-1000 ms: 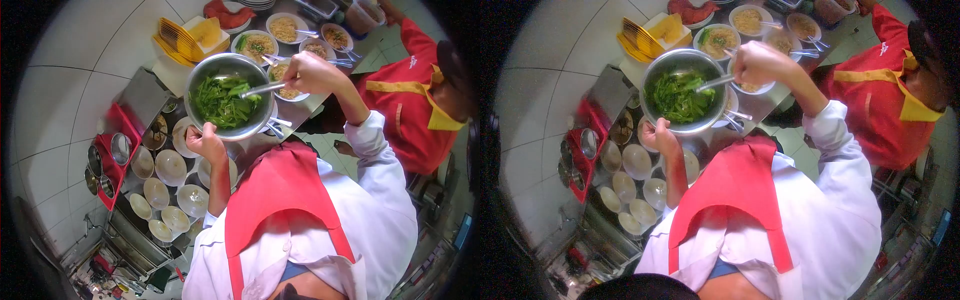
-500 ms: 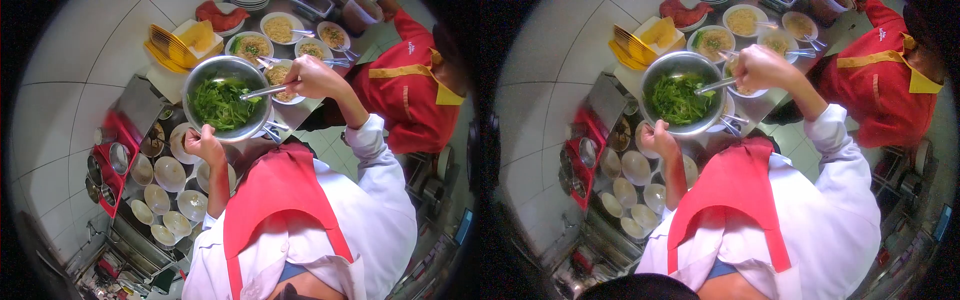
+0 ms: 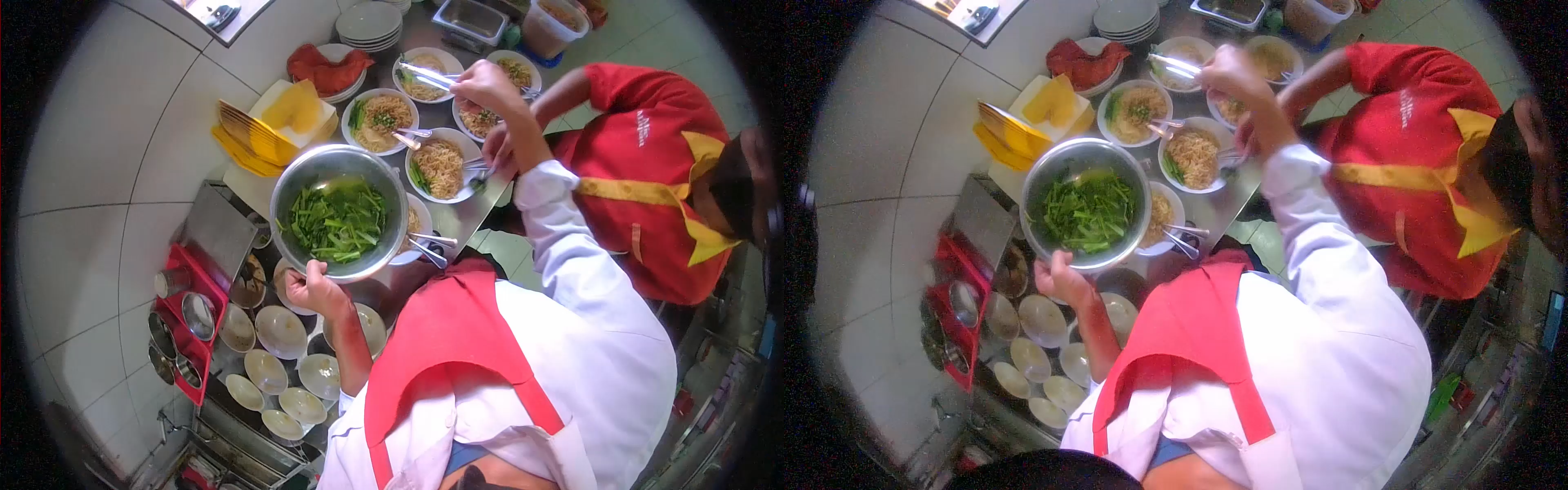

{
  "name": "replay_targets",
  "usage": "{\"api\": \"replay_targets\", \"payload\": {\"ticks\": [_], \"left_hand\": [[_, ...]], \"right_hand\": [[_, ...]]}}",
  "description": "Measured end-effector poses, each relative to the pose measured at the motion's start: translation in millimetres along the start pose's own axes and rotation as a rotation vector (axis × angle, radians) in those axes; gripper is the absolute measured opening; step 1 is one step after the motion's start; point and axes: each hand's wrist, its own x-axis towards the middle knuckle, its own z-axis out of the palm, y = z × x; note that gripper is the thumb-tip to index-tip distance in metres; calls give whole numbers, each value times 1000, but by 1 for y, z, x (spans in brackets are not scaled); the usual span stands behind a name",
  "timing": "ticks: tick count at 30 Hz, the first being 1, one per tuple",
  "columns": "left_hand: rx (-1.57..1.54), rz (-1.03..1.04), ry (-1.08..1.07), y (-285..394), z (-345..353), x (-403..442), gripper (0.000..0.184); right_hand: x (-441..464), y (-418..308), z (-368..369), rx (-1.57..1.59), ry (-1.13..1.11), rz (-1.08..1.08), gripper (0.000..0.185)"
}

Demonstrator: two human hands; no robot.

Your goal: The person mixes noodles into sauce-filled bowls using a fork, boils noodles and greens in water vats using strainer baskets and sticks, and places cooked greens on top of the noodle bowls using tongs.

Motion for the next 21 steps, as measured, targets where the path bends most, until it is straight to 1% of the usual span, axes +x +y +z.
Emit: {"api": "replay_targets", "payload": {"ticks": [2, 5, 6, 7, 8, 9, 10, 11, 12, 13, 14, 15, 16, 17, 18, 19, 20, 21], "left_hand": [[-23, 11, -13, -9, -5, 4, 10], [-65, 22, -1, -11, -3, 0, 11], [-131, 7, 22, -3, 3, -4, 17], [-131, 14, 16, 1, 8, -7, 17], [-151, 1, 46, 4, 11, -10, 15], [-172, -15, 79, 6, 13, -11, 14], [-86, -21, 54, -2, 6, -7, 21], [-88, -22, 55, -10, 1, -3, 21], [-102, -28, 57, -11, 0, -4, 20], [-118, -34, 61, -11, -2, -4, 20], [-108, -28, 70, -10, -1, -4, 19], [-107, -29, 72, -12, -2, -4, 19], [-113, -31, 69, -15, -3, -2, 19], [-119, -32, 65, -17, -4, -2, 19], [-121, -33, 65, -16, -3, -1, 19], [-119, -46, 65, -15, -3, -2, 19], [-113, -60, 64, -13, -3, -2, 19], [-105, -50, 67, -13, -4, -2, 21]], "right_hand": [[33, 13, 20, -146, 220, 250, 26], [49, 9, 42, -178, 309, 304, 24], [57, 12, 46, -236, 312, 291, 25], [69, 23, 51, -290, 312, 278, 26], [80, 34, 54, -293, 257, 302, 30], [85, 40, 53, -291, 260, 302, 30], [87, 44, 51, -359, 291, 274, 30], [90, 47, 50, -429, 320, 244, 31], [85, 39, 44, -406, 305, 316, 32], [73, 23, 35, -412, 302, 315, 32], [59, 8, 28, -424, 331, 286, 22], [52, 2, 23, -436, 362, 256, 20], [72, 21, 27, -497, 453, 287, 20], [89, 40, 33, -498, 455, 285, 20], [96, 46, 39, -504, 391, 277, 23], [98, 45, 41, -510, 329, 269, 33], [99, 45, 42, -568, 243, 261, 34], [103, 50, 44, -514, 291, 307, 37]]}}
